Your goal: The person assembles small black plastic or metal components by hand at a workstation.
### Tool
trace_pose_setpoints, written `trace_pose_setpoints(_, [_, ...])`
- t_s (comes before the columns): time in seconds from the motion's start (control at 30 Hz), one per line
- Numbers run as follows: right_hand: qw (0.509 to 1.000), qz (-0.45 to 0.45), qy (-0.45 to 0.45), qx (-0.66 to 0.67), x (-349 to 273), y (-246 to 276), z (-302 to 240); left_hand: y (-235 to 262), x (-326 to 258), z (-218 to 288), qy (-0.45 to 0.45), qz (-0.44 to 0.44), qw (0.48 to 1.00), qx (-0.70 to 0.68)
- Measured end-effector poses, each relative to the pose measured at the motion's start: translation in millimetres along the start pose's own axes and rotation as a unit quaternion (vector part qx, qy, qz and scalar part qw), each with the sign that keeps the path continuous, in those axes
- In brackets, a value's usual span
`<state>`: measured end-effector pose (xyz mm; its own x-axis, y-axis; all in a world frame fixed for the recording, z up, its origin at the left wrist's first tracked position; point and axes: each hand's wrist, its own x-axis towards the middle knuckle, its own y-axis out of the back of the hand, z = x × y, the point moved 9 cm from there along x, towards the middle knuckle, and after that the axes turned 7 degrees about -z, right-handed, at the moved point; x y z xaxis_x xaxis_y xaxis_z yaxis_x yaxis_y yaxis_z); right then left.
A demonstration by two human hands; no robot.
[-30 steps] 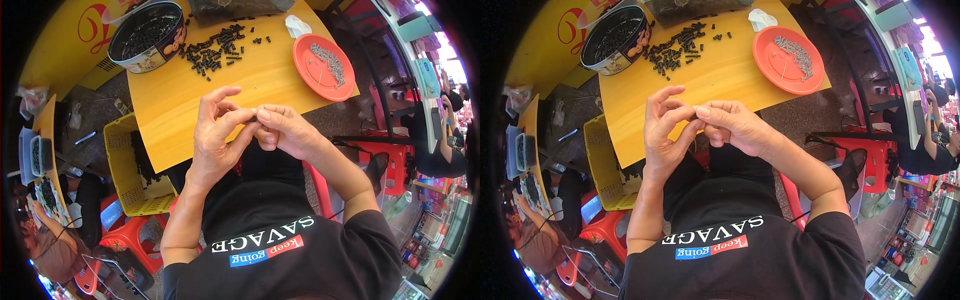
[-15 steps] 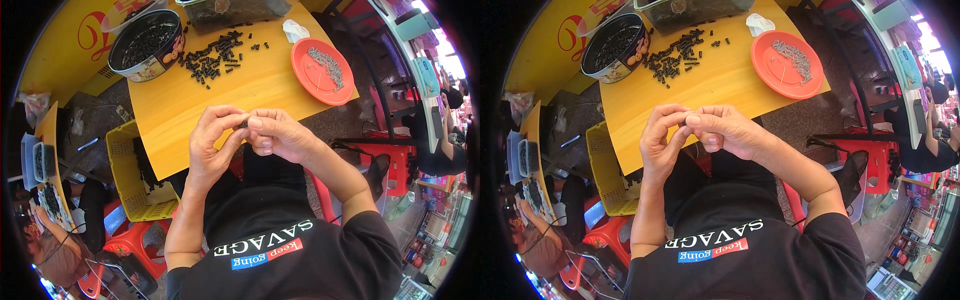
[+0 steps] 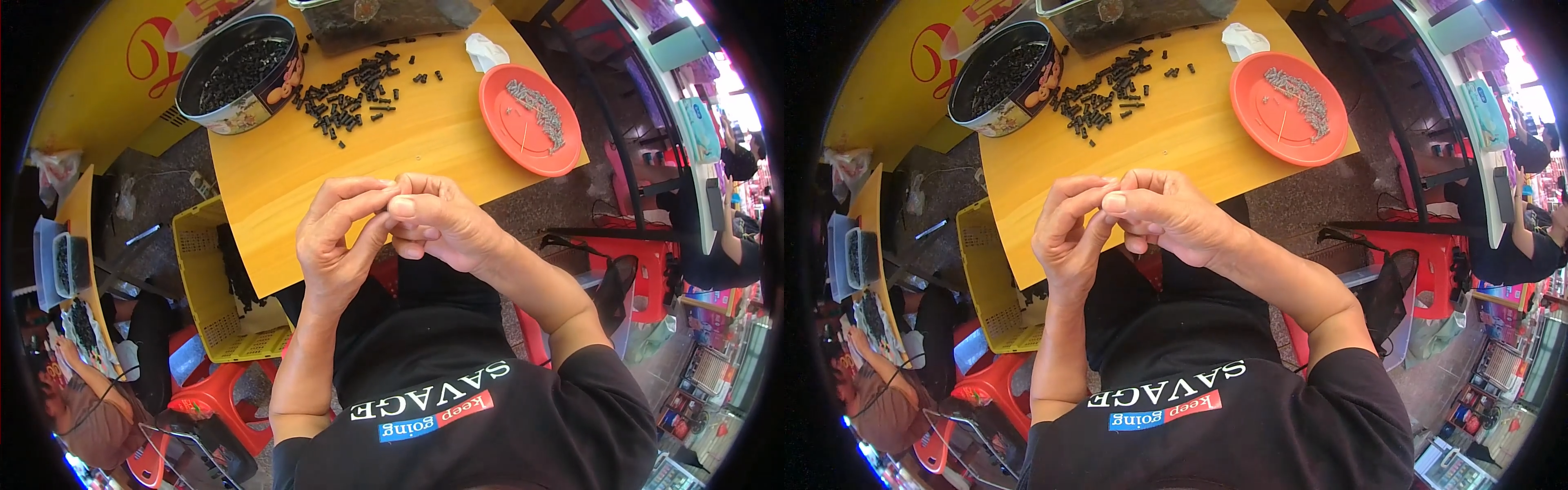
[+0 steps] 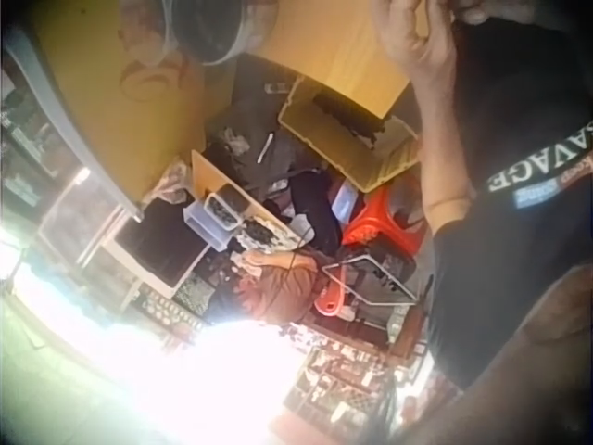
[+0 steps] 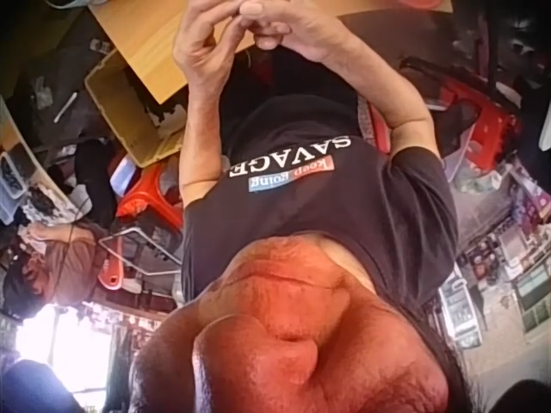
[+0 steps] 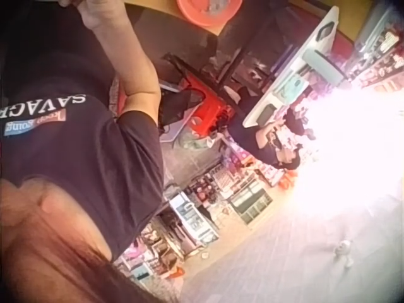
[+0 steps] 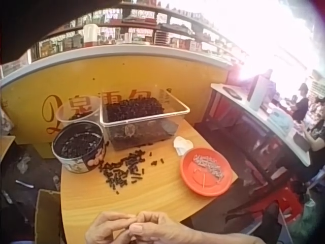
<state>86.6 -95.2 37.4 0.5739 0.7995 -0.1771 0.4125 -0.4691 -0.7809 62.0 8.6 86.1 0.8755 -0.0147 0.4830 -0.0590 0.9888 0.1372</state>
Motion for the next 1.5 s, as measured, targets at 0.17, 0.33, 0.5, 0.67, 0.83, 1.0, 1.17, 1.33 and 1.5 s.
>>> trace_pose_setpoints(0.17, [0.998,-0.043,-0.037,-0.024,12,4,7,11,-1,-3,0.010,-0.002,1.000,0.004])
trace_pose_setpoints(0.33, [0.954,-0.039,-0.034,-0.296,29,-6,-18,57,-13,-5,0.052,0.052,0.993,0.095])
trace_pose_setpoints(0.5, [0.676,0.111,0.184,-0.705,64,20,-111,161,-71,-44,0.157,0.218,0.955,0.123])
trace_pose_setpoints(0.67, [0.498,0.095,0.211,-0.836,97,48,-135,243,-159,-96,0.263,0.229,0.903,0.251])
trace_pose_setpoints(0.83, [0.443,0.097,0.150,-0.879,112,53,-135,251,-196,-104,0.323,0.217,0.861,0.327])
trace_pose_setpoints(1.0, [0.409,0.081,0.096,-0.904,119,47,-139,232,-167,-78,0.264,0.244,0.887,0.291])
trace_pose_setpoints(1.17, [0.420,0.084,-0.009,-0.904,129,55,-134,189,-105,-38,0.175,0.228,0.915,0.282])
trace_pose_setpoints(1.33, [0.380,0.038,0.115,-0.917,123,47,-131,129,-58,-23,0.109,0.186,0.958,0.191])
trace_pose_setpoints(1.5, [0.678,0.025,0.132,-0.722,89,31,-127,62,-18,-22,0.084,0.092,0.984,0.125])
